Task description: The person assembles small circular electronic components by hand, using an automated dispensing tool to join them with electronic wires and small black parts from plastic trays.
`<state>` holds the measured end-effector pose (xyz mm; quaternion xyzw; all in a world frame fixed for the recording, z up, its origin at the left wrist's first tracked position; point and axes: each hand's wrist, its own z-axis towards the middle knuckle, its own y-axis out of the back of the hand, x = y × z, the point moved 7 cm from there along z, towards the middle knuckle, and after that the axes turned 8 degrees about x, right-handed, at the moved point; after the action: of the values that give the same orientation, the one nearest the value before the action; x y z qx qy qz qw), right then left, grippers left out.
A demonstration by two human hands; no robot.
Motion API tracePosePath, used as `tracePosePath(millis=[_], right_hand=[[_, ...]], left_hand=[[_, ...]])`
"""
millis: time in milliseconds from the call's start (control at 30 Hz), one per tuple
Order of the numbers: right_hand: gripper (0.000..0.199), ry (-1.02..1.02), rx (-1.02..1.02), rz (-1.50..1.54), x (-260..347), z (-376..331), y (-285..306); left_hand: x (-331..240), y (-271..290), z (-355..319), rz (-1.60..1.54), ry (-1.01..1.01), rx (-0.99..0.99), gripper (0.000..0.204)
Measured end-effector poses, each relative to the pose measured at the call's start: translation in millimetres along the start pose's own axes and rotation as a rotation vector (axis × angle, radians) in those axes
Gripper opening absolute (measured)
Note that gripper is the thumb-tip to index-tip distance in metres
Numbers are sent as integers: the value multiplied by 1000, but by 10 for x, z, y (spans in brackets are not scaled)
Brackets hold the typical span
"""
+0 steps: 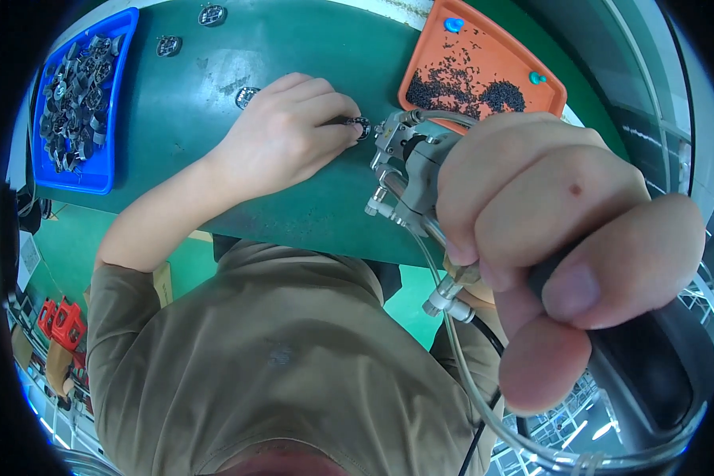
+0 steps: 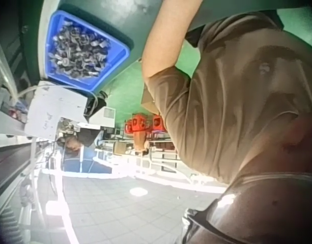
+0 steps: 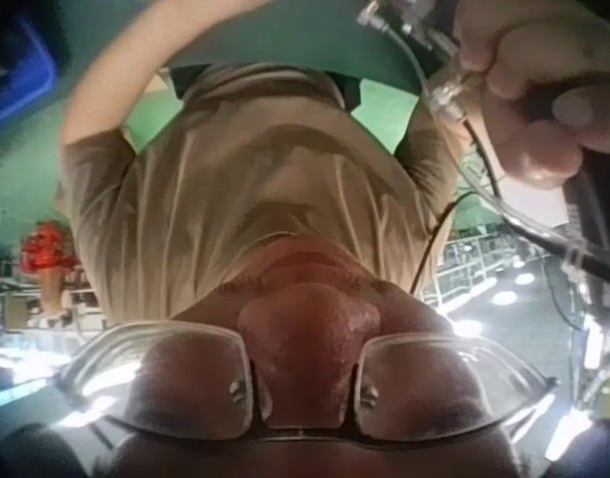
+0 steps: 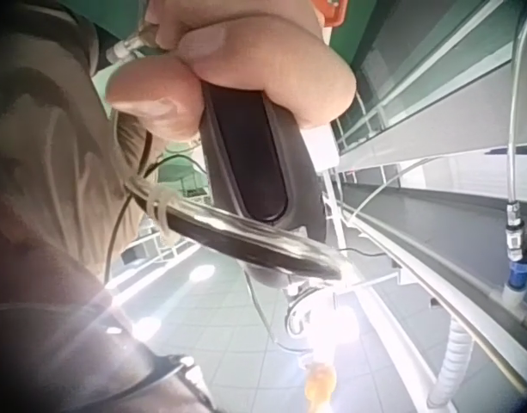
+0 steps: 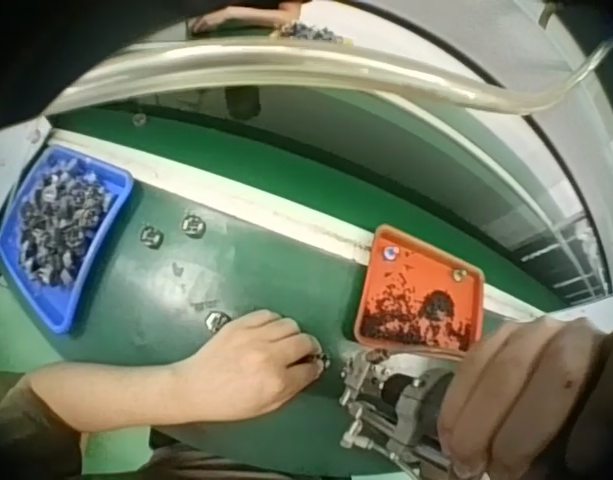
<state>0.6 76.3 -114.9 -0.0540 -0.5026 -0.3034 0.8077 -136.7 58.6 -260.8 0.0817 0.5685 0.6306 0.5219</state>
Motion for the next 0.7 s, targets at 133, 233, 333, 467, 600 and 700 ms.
tracePosePath(millis=[133, 233, 333, 467, 600, 700], right_hand=[[21, -89, -105, 104, -128, 116, 38], [22, -119, -224, 119, -178, 84, 120], [25, -95, -147, 16, -39, 69, 47], [34, 1, -139, -37, 413, -23, 124], [37, -18, -146, 42, 469, -103, 194], [37, -32, -134, 41, 355, -113, 200]], left_hand=[[2, -20, 37, -31, -20, 13, 9], [-7, 1, 23, -61, -37, 18, 9], [-1, -1, 7, -81, -29, 24, 10], [6, 28, 0, -99, -1, 28, 12], [23, 28, 0, -107, -10, 28, 14], [52, -1, 12, -96, -21, 17, 14]])
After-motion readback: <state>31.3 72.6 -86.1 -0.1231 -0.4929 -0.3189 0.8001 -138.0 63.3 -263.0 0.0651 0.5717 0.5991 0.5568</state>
